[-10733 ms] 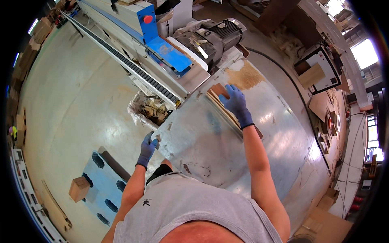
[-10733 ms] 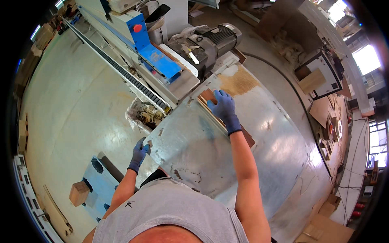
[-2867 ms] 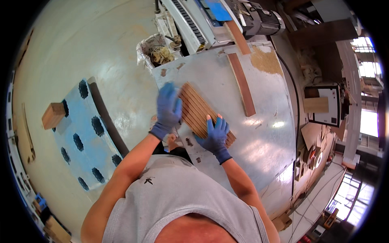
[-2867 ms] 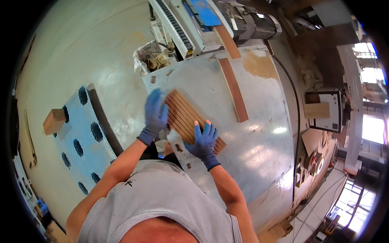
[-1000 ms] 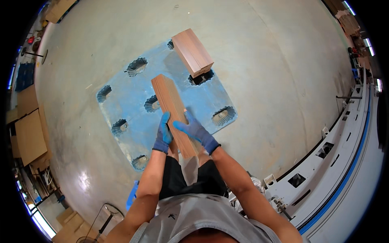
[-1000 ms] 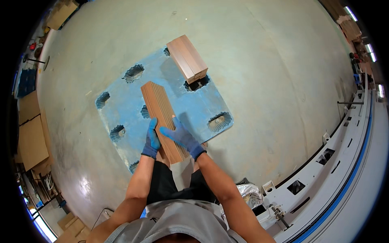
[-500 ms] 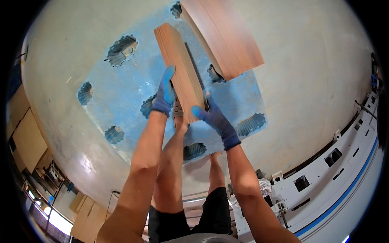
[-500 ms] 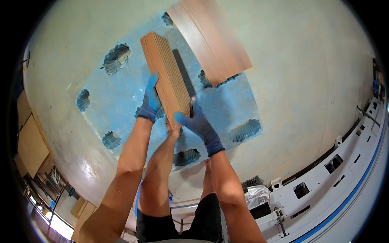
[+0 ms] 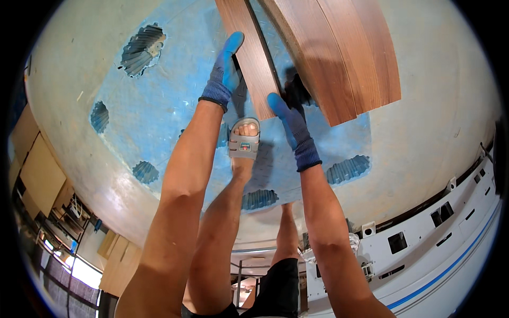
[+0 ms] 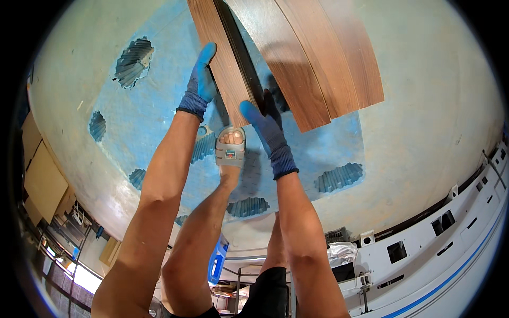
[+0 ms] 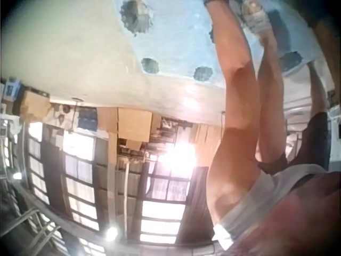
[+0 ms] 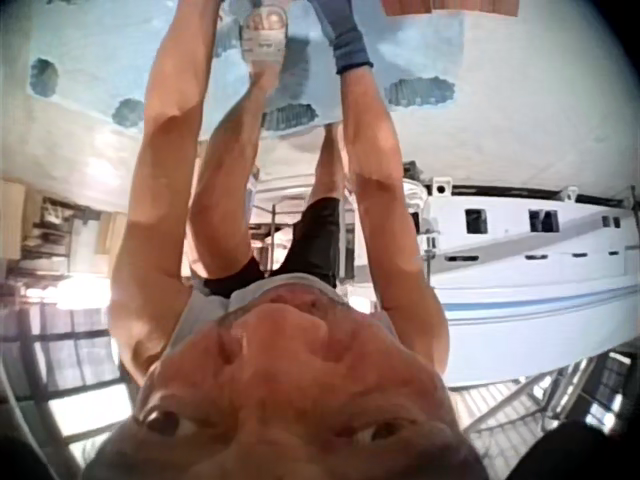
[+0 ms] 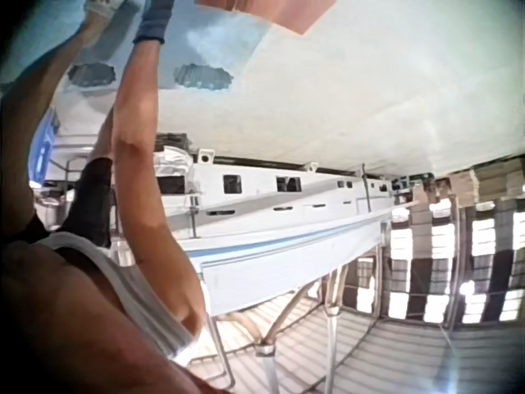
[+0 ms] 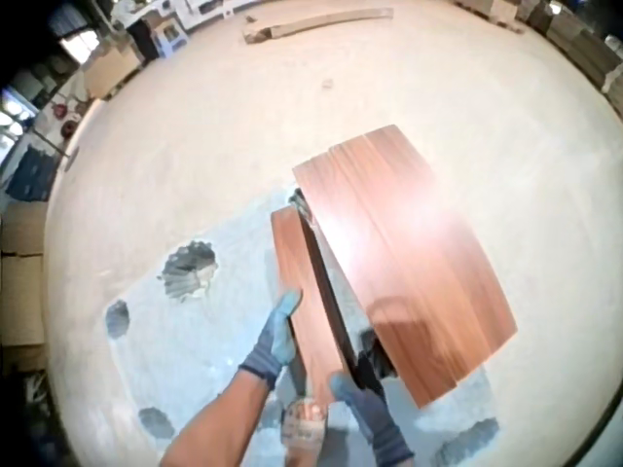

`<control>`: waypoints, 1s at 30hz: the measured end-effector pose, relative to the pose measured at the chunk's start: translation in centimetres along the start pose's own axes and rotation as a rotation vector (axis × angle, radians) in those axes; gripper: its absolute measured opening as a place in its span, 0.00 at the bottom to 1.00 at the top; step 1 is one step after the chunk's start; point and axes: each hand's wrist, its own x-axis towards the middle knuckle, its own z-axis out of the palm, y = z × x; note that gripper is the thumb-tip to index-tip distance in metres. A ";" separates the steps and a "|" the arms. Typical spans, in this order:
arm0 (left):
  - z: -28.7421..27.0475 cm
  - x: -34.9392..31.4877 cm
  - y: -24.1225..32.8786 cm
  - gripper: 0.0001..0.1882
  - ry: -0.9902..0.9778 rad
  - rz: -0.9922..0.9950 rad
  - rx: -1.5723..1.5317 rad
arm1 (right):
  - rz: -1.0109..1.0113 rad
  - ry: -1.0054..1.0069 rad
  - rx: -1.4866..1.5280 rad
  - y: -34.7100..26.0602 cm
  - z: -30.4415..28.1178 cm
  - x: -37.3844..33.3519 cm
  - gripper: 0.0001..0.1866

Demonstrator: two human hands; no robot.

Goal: The person collects edge-banded wood planks from a woodworking machine, aligns them into a stack on the table by hand, and carries each stack over to place it onto a pallet.

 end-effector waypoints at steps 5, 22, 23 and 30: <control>-0.9 1.4 -0.7 0.28 -0.022 0.011 0.068 | -0.086 0.007 0.014 0.9 -0.5 1.0 0.50; -1.9 2.8 -0.2 0.29 -0.102 0.104 0.335 | -0.307 0.040 -0.216 0.9 -1.5 2.6 0.31; -2.2 2.9 -0.2 0.29 -0.114 0.117 0.404 | -0.358 0.055 -0.354 1.2 -1.8 2.8 0.29; -0.7 3.4 -1.5 0.30 -0.081 0.243 0.558 | -0.505 0.066 -0.351 4.9 -5.2 4.3 0.19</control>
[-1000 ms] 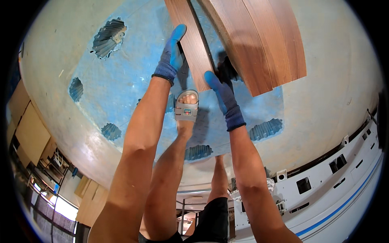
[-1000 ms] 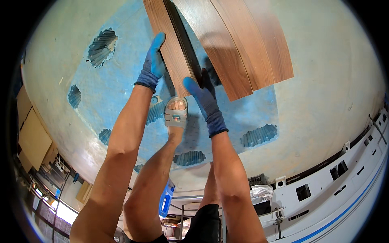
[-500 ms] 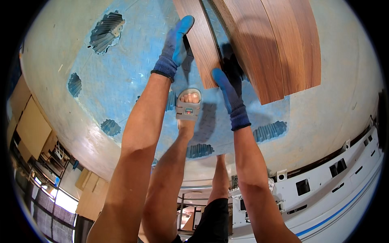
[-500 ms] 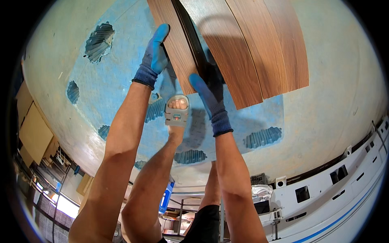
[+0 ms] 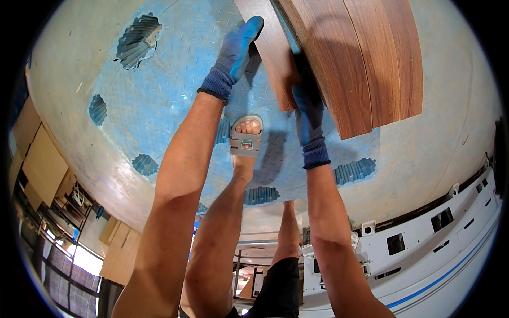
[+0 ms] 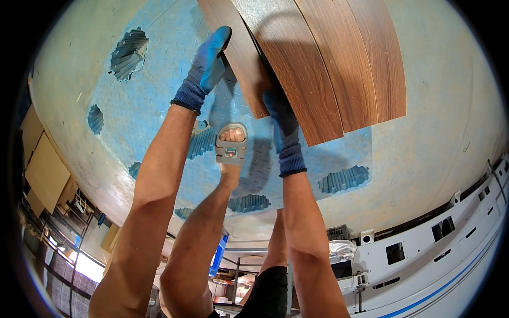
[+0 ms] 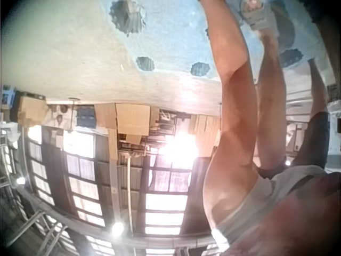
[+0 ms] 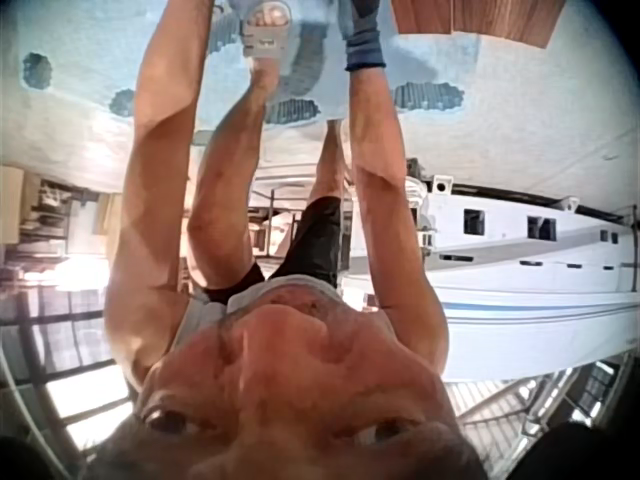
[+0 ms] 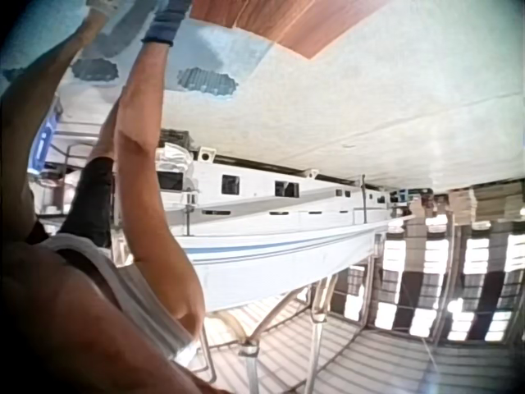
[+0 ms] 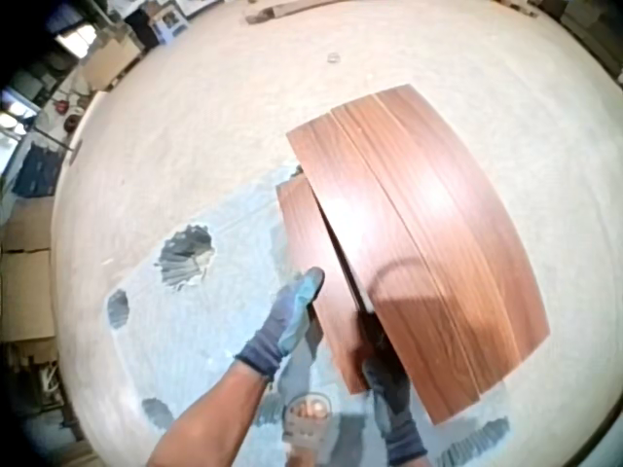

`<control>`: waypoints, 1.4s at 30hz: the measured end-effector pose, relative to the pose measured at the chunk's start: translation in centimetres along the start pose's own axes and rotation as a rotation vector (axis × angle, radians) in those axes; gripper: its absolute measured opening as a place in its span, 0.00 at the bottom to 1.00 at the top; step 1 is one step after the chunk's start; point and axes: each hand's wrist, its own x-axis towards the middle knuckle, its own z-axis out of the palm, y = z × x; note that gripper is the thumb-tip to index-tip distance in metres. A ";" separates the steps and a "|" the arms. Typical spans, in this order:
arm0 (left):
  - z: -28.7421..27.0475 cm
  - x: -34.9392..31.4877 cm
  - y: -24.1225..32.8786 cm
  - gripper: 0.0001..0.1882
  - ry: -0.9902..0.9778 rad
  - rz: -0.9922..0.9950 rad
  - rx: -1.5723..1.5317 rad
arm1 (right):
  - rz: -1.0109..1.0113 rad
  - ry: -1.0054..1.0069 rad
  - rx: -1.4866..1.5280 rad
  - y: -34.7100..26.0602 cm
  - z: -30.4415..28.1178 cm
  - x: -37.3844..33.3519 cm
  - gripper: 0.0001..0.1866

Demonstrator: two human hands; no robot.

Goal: The person collects edge-banded wood planks from a woodworking machine, aligns them into a stack on the table by hand, and carries each stack over to place it onto a pallet.

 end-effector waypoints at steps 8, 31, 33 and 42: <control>0.5 -0.4 -0.3 0.34 0.012 0.116 0.193 | 0.277 0.256 0.507 -1.7 2.4 -1.0 0.30; 6.5 0.0 0.1 0.39 0.133 0.070 -0.287 | 0.401 0.214 0.689 -2.3 1.5 -0.2 0.36; 3.5 1.1 -0.5 0.41 0.172 -0.029 0.008 | 0.361 0.272 0.778 -3.1 2.8 -0.1 0.38; -5.2 6.2 6.2 0.33 -0.051 -0.171 -0.006 | 0.403 0.267 0.718 -1.6 1.3 -0.2 0.37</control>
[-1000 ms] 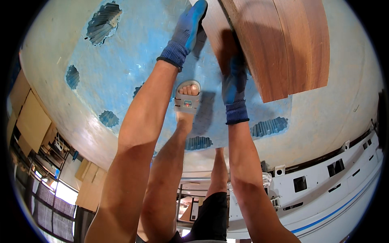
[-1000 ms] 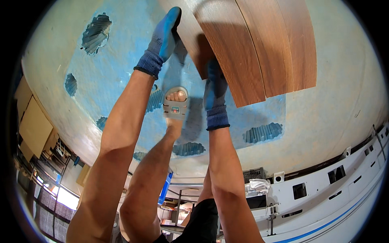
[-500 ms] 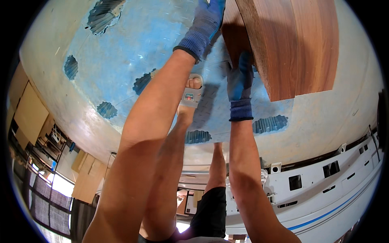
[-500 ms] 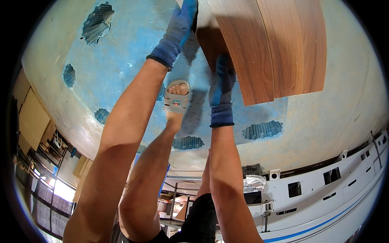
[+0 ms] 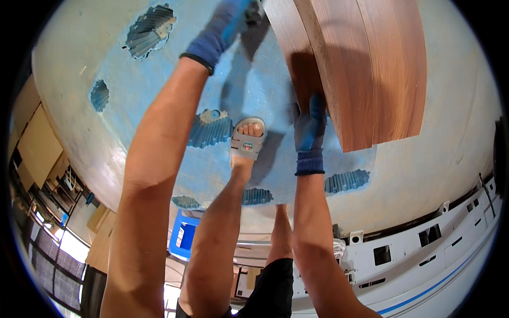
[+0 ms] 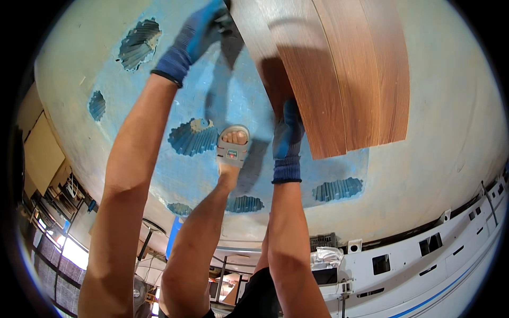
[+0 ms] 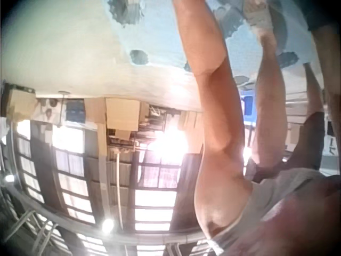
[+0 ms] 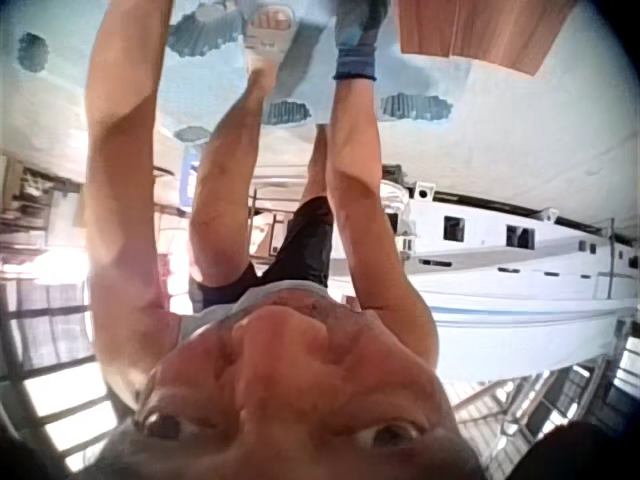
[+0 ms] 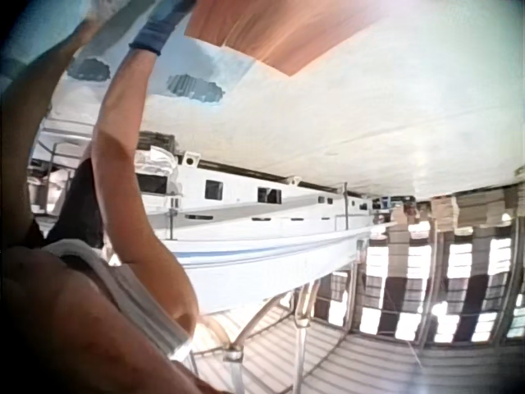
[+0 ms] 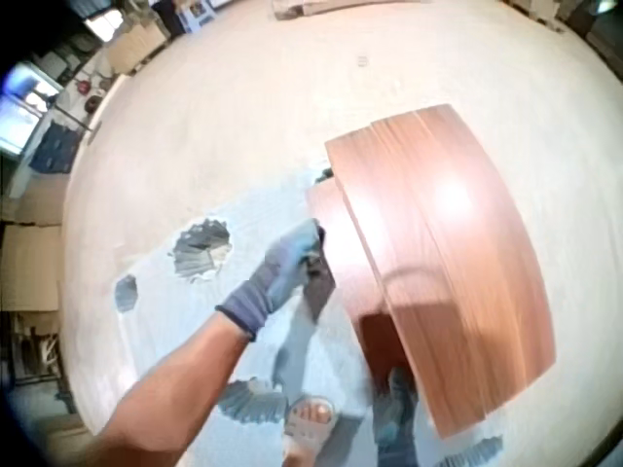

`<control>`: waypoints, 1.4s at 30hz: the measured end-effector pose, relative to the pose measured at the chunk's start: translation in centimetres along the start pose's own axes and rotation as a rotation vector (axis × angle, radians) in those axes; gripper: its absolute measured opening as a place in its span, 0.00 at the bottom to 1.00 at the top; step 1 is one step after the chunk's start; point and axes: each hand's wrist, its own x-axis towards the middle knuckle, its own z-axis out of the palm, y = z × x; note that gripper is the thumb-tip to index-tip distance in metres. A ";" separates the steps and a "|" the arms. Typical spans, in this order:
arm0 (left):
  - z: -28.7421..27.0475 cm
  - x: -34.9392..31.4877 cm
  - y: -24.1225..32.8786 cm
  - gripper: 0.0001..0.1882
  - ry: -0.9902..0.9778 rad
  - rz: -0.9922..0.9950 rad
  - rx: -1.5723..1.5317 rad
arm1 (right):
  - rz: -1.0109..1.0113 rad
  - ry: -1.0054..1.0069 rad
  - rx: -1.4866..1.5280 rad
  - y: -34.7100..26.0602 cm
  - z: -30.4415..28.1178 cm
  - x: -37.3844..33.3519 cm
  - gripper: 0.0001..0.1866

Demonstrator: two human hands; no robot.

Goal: The person collects edge-banded wood planks from a woodworking machine, aligns them into a stack on the table by hand, and carries each stack over to place it onto a pallet.

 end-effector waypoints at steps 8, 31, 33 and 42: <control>-1.4 8.8 7.3 0.21 -0.049 0.002 0.036 | -0.037 0.063 0.156 0.8 2.8 -1.2 0.34; 0.0 10.0 5.3 0.12 -0.264 0.072 -0.021 | -0.054 0.066 0.005 0.2 -0.3 -1.2 0.45; 0.4 9.7 5.3 0.12 -0.236 0.093 0.010 | -0.050 0.068 -0.013 0.4 -0.6 -1.2 0.44; 1.0 0.7 0.2 0.29 0.142 0.478 0.215 | -0.053 0.001 0.022 0.2 0.0 -0.8 0.41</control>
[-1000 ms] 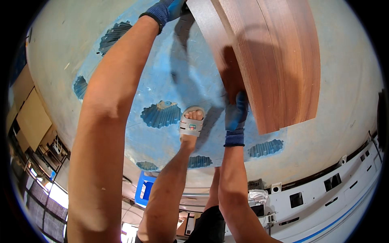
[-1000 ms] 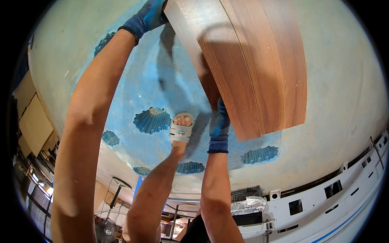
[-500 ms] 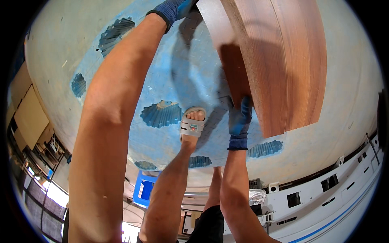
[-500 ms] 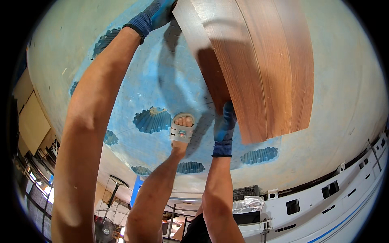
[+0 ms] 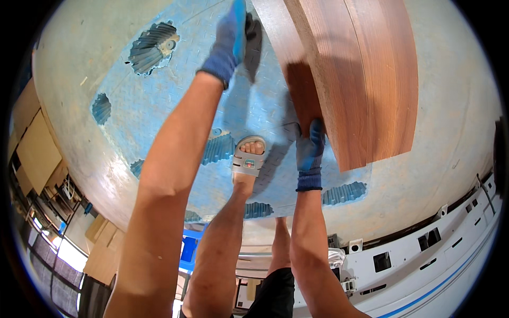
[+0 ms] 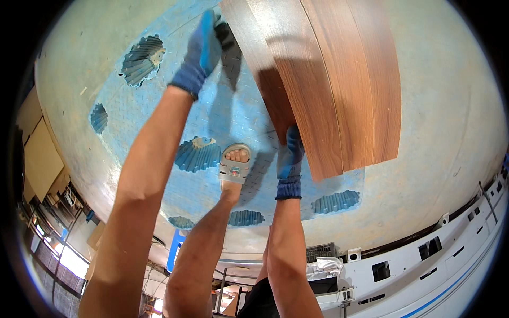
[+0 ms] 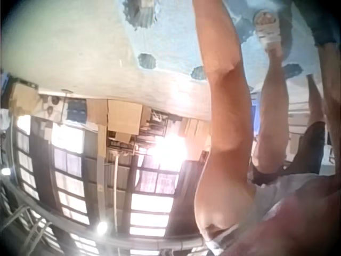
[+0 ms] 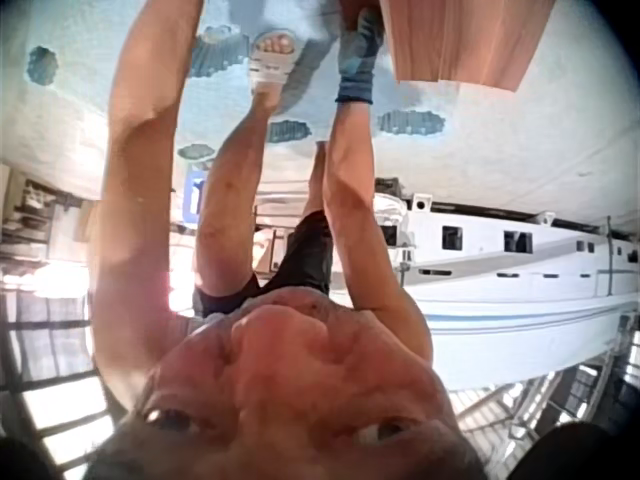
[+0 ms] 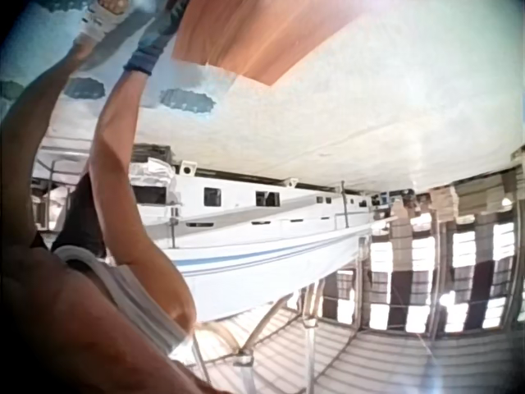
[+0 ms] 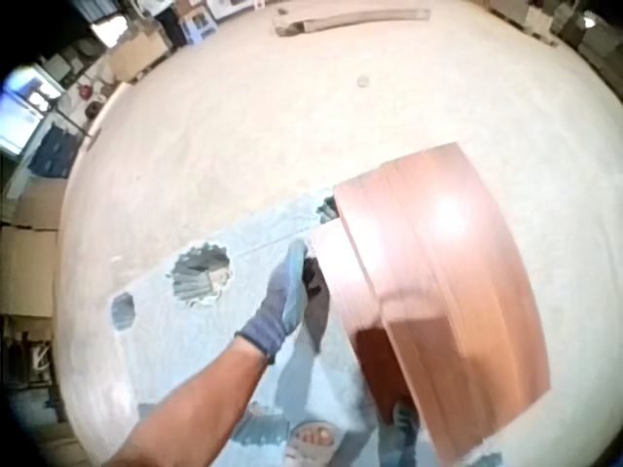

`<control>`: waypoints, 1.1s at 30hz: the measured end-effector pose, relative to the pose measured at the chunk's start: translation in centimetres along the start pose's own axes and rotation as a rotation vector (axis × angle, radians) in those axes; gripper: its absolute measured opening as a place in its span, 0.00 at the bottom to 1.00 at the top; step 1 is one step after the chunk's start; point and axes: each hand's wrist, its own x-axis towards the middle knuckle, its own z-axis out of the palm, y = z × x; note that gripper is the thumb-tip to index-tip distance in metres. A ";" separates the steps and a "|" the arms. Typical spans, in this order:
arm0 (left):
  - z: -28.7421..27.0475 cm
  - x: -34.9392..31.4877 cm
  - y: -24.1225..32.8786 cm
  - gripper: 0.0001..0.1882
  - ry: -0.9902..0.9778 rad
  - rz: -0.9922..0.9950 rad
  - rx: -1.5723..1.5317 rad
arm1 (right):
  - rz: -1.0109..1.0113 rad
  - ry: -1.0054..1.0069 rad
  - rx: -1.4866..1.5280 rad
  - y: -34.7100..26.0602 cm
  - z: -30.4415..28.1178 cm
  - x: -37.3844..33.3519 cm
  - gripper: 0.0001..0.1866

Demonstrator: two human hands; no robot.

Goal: The person collects edge-banded wood planks from a woodworking machine, aligns them into a stack on the table by hand, and carries each stack over to place it onto a pallet.

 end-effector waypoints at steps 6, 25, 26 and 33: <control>7.2 -5.8 -1.3 0.44 0.145 -0.368 -0.063 | 0.014 -0.036 0.041 1.0 -0.3 0.6 0.37; -5.4 -42.2 -1.5 0.17 0.085 -0.358 0.285 | 0.189 0.102 -0.572 -6.9 -15.5 -19.5 0.05; -6.6 -47.5 -1.0 0.18 0.034 -0.375 0.497 | 0.154 0.021 -0.586 -6.9 -20.2 -22.0 0.06; -13.6 -82.9 5.3 0.14 -0.171 -0.571 0.458 | 0.312 0.326 -0.763 -13.4 -36.9 -42.1 0.08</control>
